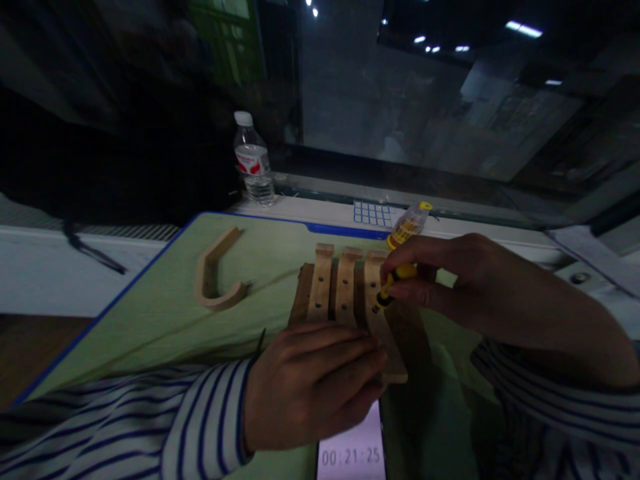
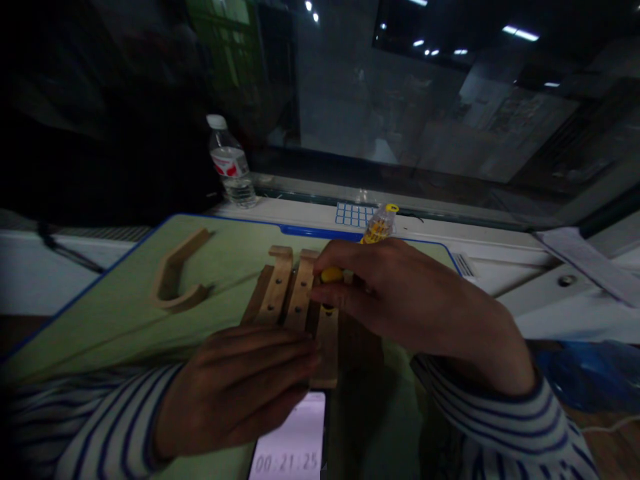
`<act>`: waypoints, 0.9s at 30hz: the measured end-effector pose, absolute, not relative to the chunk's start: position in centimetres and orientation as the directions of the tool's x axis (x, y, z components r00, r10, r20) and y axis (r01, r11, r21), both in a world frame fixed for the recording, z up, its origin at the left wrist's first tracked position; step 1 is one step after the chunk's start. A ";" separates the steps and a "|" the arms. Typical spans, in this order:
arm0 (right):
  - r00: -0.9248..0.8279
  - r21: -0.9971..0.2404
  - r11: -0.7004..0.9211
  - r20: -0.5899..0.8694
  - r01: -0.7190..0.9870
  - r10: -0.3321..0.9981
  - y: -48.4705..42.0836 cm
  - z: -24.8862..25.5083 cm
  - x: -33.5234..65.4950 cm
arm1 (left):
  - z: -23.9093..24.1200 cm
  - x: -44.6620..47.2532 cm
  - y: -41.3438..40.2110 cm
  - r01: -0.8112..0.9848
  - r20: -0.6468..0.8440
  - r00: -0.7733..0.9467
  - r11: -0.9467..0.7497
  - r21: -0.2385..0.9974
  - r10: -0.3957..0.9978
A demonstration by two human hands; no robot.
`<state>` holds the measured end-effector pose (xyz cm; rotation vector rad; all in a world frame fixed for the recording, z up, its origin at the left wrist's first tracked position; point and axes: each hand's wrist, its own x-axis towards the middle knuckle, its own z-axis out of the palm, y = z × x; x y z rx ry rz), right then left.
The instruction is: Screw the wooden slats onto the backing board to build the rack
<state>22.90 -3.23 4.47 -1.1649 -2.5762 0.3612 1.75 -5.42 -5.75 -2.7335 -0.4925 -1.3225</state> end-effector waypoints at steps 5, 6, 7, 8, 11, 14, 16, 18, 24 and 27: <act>-0.658 -0.357 0.658 0.142 0.663 0.740 -3.2 4.6 22.9 | -4.8 1.4 -5.1 0.237 0.697 0.638 -0.945 0.226 0.326; -0.674 -0.363 0.671 0.141 0.646 0.725 -3.2 4.6 22.8 | -4.5 1.3 -4.9 0.205 0.642 0.680 -0.932 0.298 0.354; -0.691 -0.367 0.687 0.146 0.627 0.708 -3.2 4.6 22.8 | -4.1 1.2 -4.6 0.177 0.575 0.725 -0.910 0.375 0.378; -0.704 -0.372 0.702 0.157 0.608 0.693 -3.2 4.6 22.7 | -3.8 1.0 -4.3 0.152 0.506 0.769 -0.881 0.448 0.390; -0.727 -0.389 0.736 0.203 0.554 0.655 -3.1 4.4 22.6 | -3.3 0.3 -3.0 0.069 0.387 0.849 -0.803 0.592 0.359; -0.741 -0.390 0.761 0.238 0.519 0.628 -3.0 4.2 22.5 | -3.4 -0.3 -1.9 -0.022 0.350 0.888 -0.731 0.682 0.299; -0.741 -0.383 0.763 0.241 0.521 0.627 -3.0 4.1 22.4 | -3.5 -0.6 -1.6 -0.019 0.321 0.899 -0.705 0.709 0.299; -0.735 -0.382 0.753 0.229 0.535 0.638 -3.0 4.1 22.4 | -3.6 -0.8 -1.5 -0.007 0.301 0.907 -0.702 0.712 0.296; -0.721 -0.354 0.728 0.181 0.586 0.669 -3.7 4.7 23.0 | -3.7 -0.7 -1.5 -0.008 0.281 0.923 -0.716 0.698 0.263; -0.706 -0.315 0.715 0.167 0.624 0.689 -3.8 4.9 23.3 | -3.8 -0.7 -1.5 -0.004 0.299 0.913 -0.730 0.684 0.276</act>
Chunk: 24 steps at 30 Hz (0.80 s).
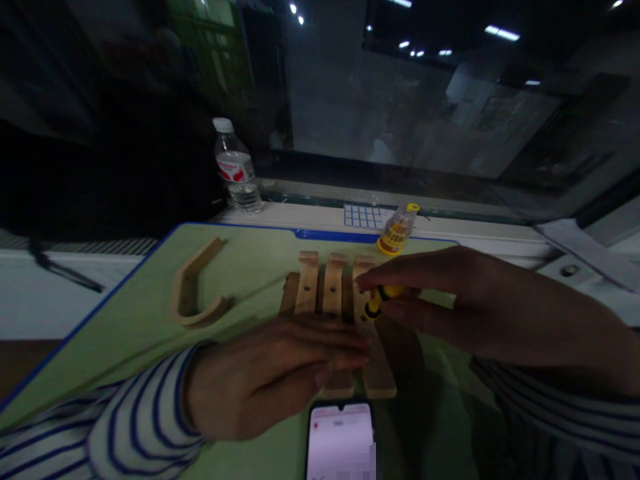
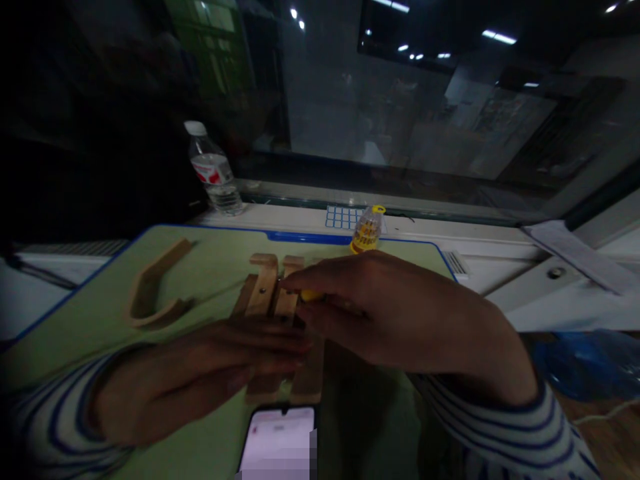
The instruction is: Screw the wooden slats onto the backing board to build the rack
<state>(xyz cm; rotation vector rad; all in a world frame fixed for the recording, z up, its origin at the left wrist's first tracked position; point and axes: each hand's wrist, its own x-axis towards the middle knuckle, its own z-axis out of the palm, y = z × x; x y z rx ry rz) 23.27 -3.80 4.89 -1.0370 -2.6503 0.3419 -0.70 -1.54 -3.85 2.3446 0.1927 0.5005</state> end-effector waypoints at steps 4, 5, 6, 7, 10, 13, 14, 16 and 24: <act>-0.692 -0.293 0.711 0.183 0.640 0.698 -3.6 4.9 23.0 | -3.7 -0.5 -1.6 -0.028 0.321 0.908 -0.728 0.685 0.268; -0.688 -0.292 0.710 0.192 0.641 0.700 -3.6 4.9 22.9 | -3.7 -0.5 -1.6 -0.035 0.326 0.908 -0.727 0.686 0.263; -0.683 -0.290 0.708 0.199 0.644 0.703 -3.6 4.9 22.9 | -3.6 -0.5 -1.6 -0.042 0.328 0.909 -0.727 0.685 0.257; -0.678 -0.289 0.704 0.201 0.649 0.707 -3.6 4.9 22.8 | -3.6 -0.4 -1.6 -0.044 0.330 0.909 -0.729 0.683 0.254; -0.660 -0.289 0.686 0.199 0.667 0.725 -3.7 5.0 22.8 | -3.6 -0.5 -1.5 -0.038 0.321 0.914 -0.734 0.678 0.249; -0.627 -0.270 0.657 0.196 0.704 0.754 -3.9 5.2 22.7 | -3.7 -0.6 -1.6 -0.036 0.314 0.918 -0.735 0.677 0.244; -0.618 -0.260 0.649 0.201 0.715 0.760 -3.9 5.2 22.7 | -3.8 -0.6 -1.6 -0.035 0.310 0.920 -0.736 0.676 0.241; -0.610 -0.254 0.641 0.199 0.724 0.767 -3.9 5.3 22.7 | -3.8 -0.6 -1.6 -0.031 0.304 0.922 -0.739 0.673 0.239; -0.615 -0.283 0.630 0.149 0.724 0.774 -3.6 4.8 22.5 | -3.5 -0.1 -1.6 -0.052 0.334 0.914 -0.746 0.663 0.232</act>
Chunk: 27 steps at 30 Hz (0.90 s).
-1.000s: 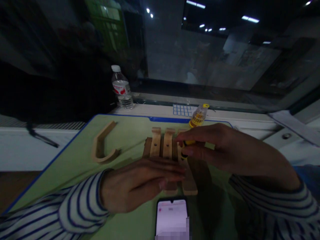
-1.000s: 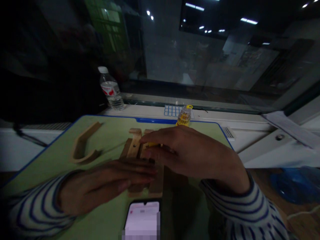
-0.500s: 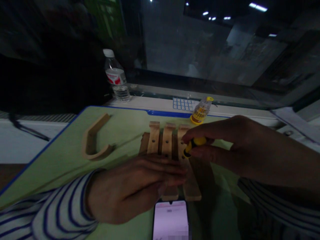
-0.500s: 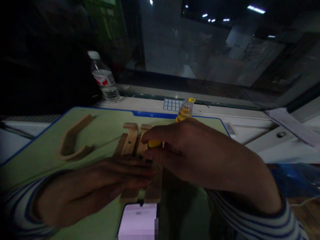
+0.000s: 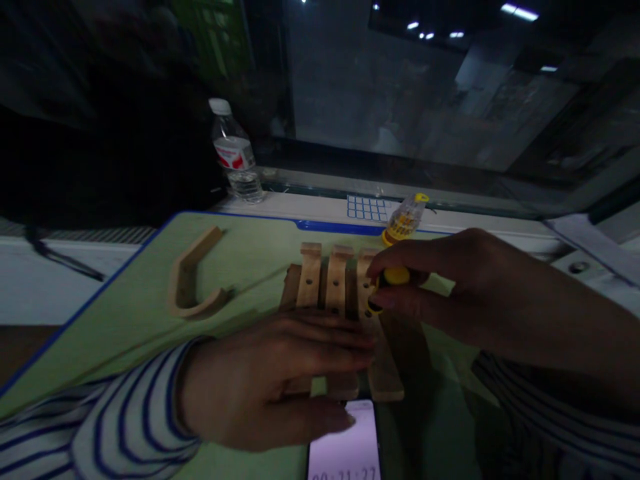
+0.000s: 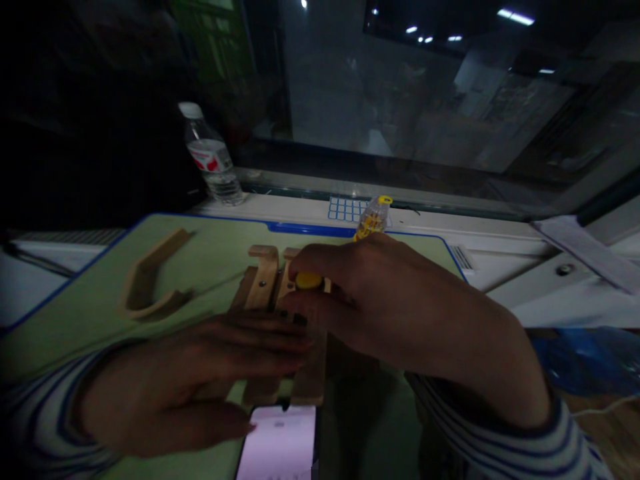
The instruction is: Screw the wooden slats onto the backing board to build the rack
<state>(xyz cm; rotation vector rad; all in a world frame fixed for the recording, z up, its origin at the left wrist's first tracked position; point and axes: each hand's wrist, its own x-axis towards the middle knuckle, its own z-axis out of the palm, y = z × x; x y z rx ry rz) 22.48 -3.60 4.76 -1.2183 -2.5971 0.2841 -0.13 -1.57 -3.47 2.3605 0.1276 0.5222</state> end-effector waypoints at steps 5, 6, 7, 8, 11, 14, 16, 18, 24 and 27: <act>-0.642 -0.261 0.660 0.162 0.704 0.749 -3.8 4.6 22.5 | -3.5 0.0 -1.8 0.003 0.285 0.922 -0.742 0.670 0.261; -0.646 -0.252 0.664 0.162 0.704 0.746 -3.8 4.6 22.5 | -3.5 0.0 -1.8 0.008 0.279 0.923 -0.740 0.673 0.263; -0.645 -0.248 0.663 0.161 0.706 0.747 -3.8 4.6 22.5 | -3.5 0.0 -1.9 0.012 0.274 0.925 -0.740 0.673 0.264; -0.644 -0.251 0.662 0.160 0.706 0.748 -3.8 4.6 22.5 | -3.4 0.0 -1.9 0.013 0.272 0.926 -0.741 0.672 0.263; -0.656 -0.298 0.663 0.138 0.687 0.742 -3.7 4.7 22.3 | -3.4 0.1 -1.9 -0.003 0.285 0.925 -0.744 0.668 0.252; -0.680 -0.352 0.669 0.115 0.654 0.725 -3.5 4.9 22.2 | -3.5 0.0 -1.9 -0.008 0.294 0.922 -0.745 0.668 0.253; -0.676 -0.352 0.667 0.118 0.656 0.727 -3.5 4.9 22.2 | -3.6 0.0 -1.9 -0.010 0.292 0.924 -0.746 0.665 0.248; -0.669 -0.336 0.667 0.129 0.665 0.732 -3.5 4.9 22.2 | -3.6 0.0 -1.8 -0.017 0.290 0.928 -0.750 0.661 0.234; -0.658 -0.323 0.674 0.173 0.665 0.733 -3.5 4.5 22.2 | -3.4 -0.3 -1.5 -0.002 0.241 0.947 -0.749 0.663 0.211; -0.681 -0.358 0.690 0.175 0.629 0.711 -3.5 4.5 22.2 | -3.4 -0.5 -1.4 -0.005 0.232 0.952 -0.744 0.668 0.201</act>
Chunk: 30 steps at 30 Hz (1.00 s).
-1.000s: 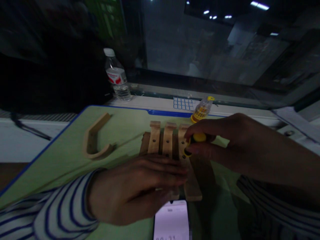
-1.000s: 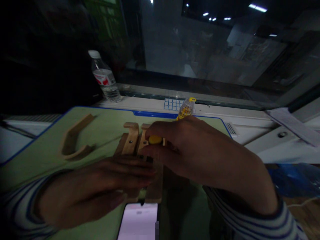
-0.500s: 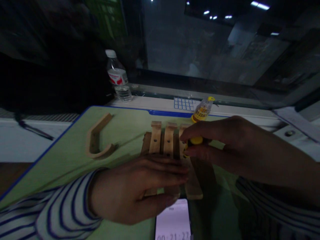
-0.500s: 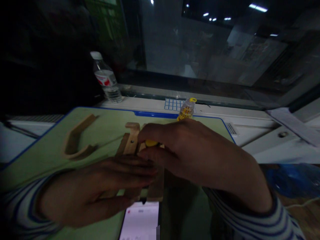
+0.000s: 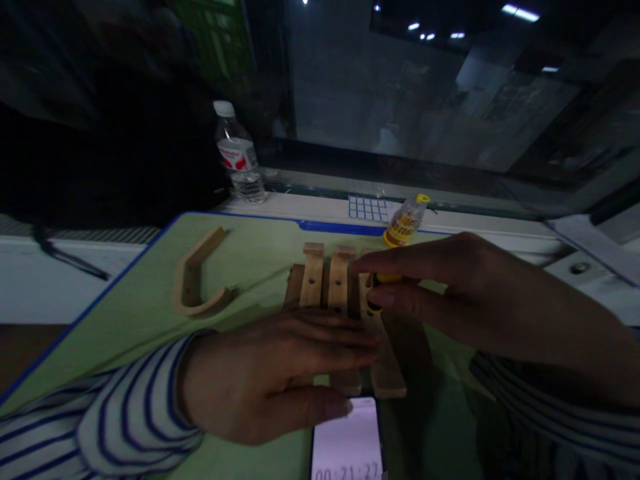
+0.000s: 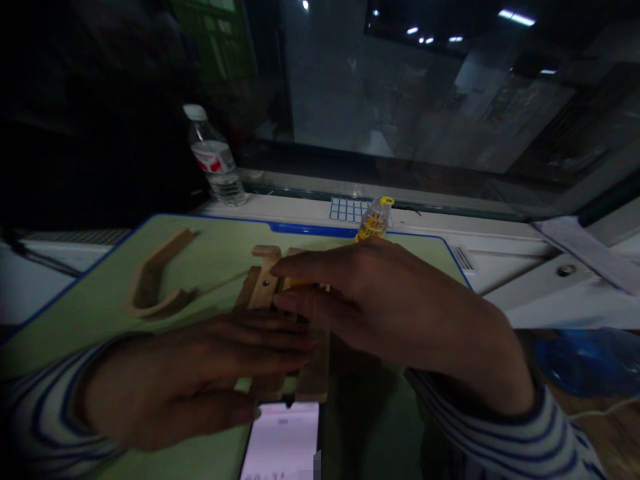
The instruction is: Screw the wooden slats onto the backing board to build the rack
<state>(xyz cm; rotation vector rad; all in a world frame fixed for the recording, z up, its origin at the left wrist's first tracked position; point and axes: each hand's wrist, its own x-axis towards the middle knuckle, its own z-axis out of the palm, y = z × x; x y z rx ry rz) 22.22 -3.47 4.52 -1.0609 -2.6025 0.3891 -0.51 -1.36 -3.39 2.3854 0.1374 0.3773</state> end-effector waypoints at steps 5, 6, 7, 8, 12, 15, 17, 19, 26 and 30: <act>-0.673 -0.305 0.684 0.158 0.663 0.722 -3.8 4.7 22.5 | -3.5 -0.6 -1.3 -0.024 0.251 0.948 -0.745 0.667 0.194; -0.674 -0.288 0.686 0.158 0.668 0.722 -3.9 4.8 22.5 | -3.5 -0.6 -1.4 -0.024 0.252 0.948 -0.747 0.664 0.194; -0.677 -0.272 0.692 0.161 0.669 0.718 -3.9 4.8 22.6 | -3.6 -0.7 -1.4 -0.023 0.253 0.948 -0.750 0.661 0.194; -0.680 -0.259 0.697 0.165 0.669 0.714 -4.0 4.8 22.7 | -3.6 -0.7 -1.4 -0.023 0.255 0.947 -0.753 0.657 0.194; -0.680 -0.233 0.704 0.184 0.671 0.709 -4.0 4.8 22.8 | -3.5 -0.7 -1.4 -0.025 0.244 0.954 -0.763 0.646 0.175; -0.678 -0.233 0.698 0.172 0.677 0.715 -3.8 4.8 22.8 | -3.3 -0.6 -1.4 -0.012 0.237 0.953 -0.760 0.650 0.187; -0.665 -0.243 0.684 0.166 0.688 0.728 -3.7 4.8 22.8 | -3.3 -0.5 -1.4 -0.014 0.252 0.946 -0.753 0.658 0.203; -0.651 -0.261 0.668 0.161 0.697 0.742 -3.7 4.8 22.8 | -3.3 -0.5 -1.4 -0.027 0.268 0.942 -0.748 0.663 0.203; -0.640 -0.268 0.653 0.148 0.708 0.754 -3.7 4.8 22.7 | -3.4 -0.5 -1.4 -0.029 0.259 0.947 -0.746 0.665 0.193; -0.630 -0.234 0.653 0.173 0.721 0.757 -3.7 4.8 22.8 | -3.4 -0.5 -1.4 -0.018 0.256 0.945 -0.751 0.660 0.203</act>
